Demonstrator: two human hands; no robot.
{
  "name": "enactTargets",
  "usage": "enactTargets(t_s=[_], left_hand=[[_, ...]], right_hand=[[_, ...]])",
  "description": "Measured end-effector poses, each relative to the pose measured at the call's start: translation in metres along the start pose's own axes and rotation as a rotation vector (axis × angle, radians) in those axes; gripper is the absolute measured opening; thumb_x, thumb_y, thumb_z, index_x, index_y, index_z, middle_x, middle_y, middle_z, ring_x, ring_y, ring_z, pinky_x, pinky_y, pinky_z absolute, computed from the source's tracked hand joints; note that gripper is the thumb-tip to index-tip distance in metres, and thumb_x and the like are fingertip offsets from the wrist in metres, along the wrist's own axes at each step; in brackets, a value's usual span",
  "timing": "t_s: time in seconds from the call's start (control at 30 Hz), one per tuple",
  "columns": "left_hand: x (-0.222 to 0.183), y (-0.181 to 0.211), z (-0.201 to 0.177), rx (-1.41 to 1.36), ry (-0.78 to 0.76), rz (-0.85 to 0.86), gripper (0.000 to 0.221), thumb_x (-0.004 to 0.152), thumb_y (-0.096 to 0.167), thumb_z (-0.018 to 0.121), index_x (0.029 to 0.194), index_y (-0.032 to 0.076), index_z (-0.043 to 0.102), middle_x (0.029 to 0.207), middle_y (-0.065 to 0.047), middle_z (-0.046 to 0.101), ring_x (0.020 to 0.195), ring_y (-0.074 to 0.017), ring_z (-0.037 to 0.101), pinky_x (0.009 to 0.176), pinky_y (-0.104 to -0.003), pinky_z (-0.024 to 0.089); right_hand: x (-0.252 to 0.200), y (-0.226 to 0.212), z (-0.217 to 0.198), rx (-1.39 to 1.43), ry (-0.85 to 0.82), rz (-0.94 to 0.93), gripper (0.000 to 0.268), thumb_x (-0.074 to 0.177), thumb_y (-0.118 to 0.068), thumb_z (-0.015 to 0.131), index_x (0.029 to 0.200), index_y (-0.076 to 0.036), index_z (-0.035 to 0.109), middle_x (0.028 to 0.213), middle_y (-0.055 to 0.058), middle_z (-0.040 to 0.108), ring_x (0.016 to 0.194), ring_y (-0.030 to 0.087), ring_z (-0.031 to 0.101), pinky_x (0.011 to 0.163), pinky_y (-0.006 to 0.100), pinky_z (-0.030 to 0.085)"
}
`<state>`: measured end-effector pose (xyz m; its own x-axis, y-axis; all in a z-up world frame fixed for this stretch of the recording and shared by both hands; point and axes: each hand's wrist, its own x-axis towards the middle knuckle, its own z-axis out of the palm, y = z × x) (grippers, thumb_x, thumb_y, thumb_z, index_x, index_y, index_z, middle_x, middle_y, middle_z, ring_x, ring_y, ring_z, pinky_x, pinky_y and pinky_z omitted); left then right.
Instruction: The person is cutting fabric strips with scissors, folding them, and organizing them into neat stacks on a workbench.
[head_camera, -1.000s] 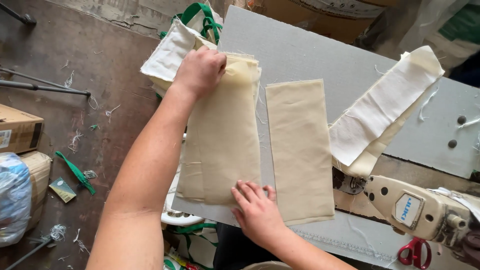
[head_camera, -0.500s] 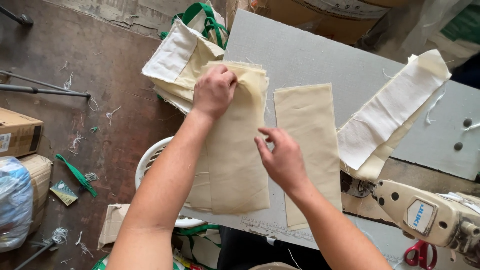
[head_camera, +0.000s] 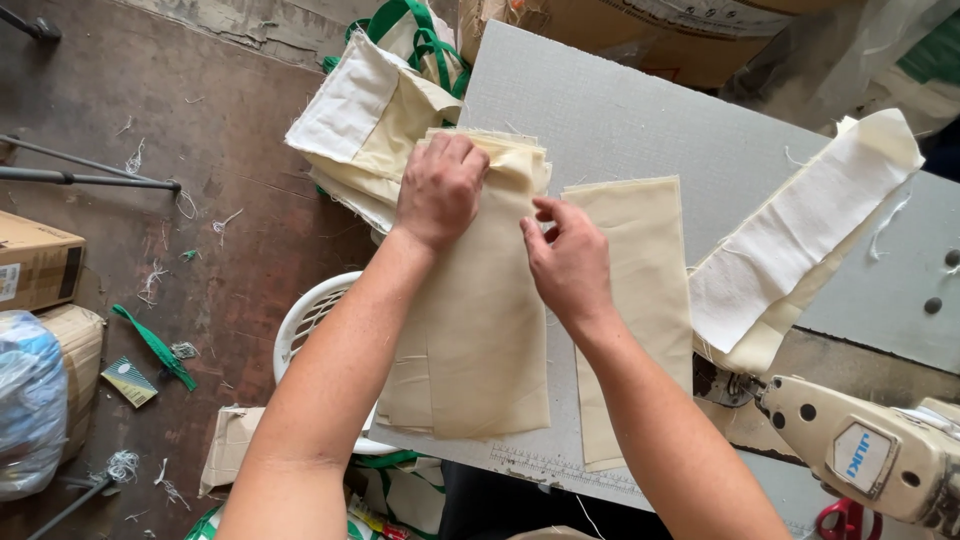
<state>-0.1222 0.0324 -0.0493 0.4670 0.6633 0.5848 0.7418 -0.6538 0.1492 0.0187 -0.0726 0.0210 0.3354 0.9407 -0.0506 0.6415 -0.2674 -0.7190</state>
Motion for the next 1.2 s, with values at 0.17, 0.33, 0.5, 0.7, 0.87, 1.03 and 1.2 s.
enactTargets(t_s=[0.17, 0.33, 0.5, 0.7, 0.87, 1.03, 1.2], left_hand=[[0.005, 0.001, -0.029, 0.023, 0.054, 0.081, 0.009, 0.084, 0.015, 0.051, 0.077, 0.019, 0.056, 0.079, 0.002, 0.051, 0.081, -0.0159, 0.053, 0.064, -0.029, 0.04], [0.01, 0.003, -0.044, -0.028, 0.049, 0.124, 0.002, 0.087, 0.016, 0.054, 0.087, 0.015, 0.056, 0.101, -0.004, 0.055, 0.099, -0.0209, 0.053, 0.08, -0.034, 0.039], [0.026, 0.002, -0.066, -0.624, -0.514, -0.3, 0.074, 0.078, 0.028, 0.071, 0.138, 0.023, 0.029, 0.126, 0.0, 0.051, 0.125, -0.0234, 0.037, 0.105, -0.053, 0.014], [0.063, -0.03, -0.054, -0.504, -0.731, -0.298, 0.025, 0.065, 0.033, 0.076, 0.088, 0.027, 0.066, 0.075, 0.002, 0.063, 0.083, -0.0213, 0.063, 0.083, -0.036, 0.044], [0.074, -0.039, -0.064, -0.749, -0.592, -0.408, 0.012, 0.079, 0.023, 0.064, 0.084, 0.012, 0.066, 0.078, -0.006, 0.066, 0.077, -0.0202, 0.064, 0.073, -0.031, 0.051], [0.049, -0.063, -0.045, -0.693, -0.532, -0.448, 0.01, 0.08, 0.006, 0.06, 0.087, 0.005, 0.068, 0.085, -0.007, 0.068, 0.076, -0.0167, 0.063, 0.071, -0.028, 0.052], [0.023, -0.064, -0.015, -0.468, -0.514, -0.437, 0.027, 0.066, 0.025, 0.076, 0.09, 0.021, 0.065, 0.069, 0.006, 0.059, 0.078, -0.0146, 0.06, 0.074, -0.031, 0.051]], right_hand=[[0.028, -0.002, 0.002, 0.009, 0.013, 0.006, 0.032, 0.079, -0.029, 0.068, 0.105, -0.01, 0.064, 0.088, 0.008, 0.062, 0.071, 0.024, 0.061, 0.065, 0.035, 0.05], [0.038, -0.001, 0.01, 0.123, -0.038, 0.076, 0.027, 0.079, -0.034, 0.069, 0.096, -0.012, 0.067, 0.091, 0.004, 0.06, 0.077, 0.02, 0.058, 0.071, 0.031, 0.049], [0.03, -0.021, 0.002, 0.304, -0.106, 0.225, 0.007, 0.08, -0.028, 0.067, 0.084, -0.023, 0.068, 0.076, -0.007, 0.063, 0.072, 0.005, 0.057, 0.07, 0.025, 0.047], [0.02, -0.02, 0.003, 0.85, -0.181, 0.298, 0.016, 0.09, -0.016, 0.055, 0.1, -0.005, 0.048, 0.082, 0.008, 0.063, 0.072, 0.015, 0.063, 0.065, 0.031, 0.055], [0.012, -0.046, -0.004, 0.867, -0.12, 0.611, 0.019, 0.08, -0.014, 0.06, 0.095, -0.003, 0.057, 0.084, 0.01, 0.065, 0.074, 0.018, 0.064, 0.064, 0.031, 0.055], [0.0, -0.039, -0.006, 0.868, -0.047, 0.716, 0.026, 0.083, -0.016, 0.055, 0.105, -0.004, 0.056, 0.101, 0.011, 0.066, 0.088, 0.02, 0.064, 0.078, 0.03, 0.055], [0.002, -0.02, 0.008, 0.818, -0.025, 0.504, 0.011, 0.085, -0.014, 0.061, 0.089, -0.004, 0.059, 0.074, 0.012, 0.066, 0.065, 0.017, 0.066, 0.06, 0.034, 0.058]])
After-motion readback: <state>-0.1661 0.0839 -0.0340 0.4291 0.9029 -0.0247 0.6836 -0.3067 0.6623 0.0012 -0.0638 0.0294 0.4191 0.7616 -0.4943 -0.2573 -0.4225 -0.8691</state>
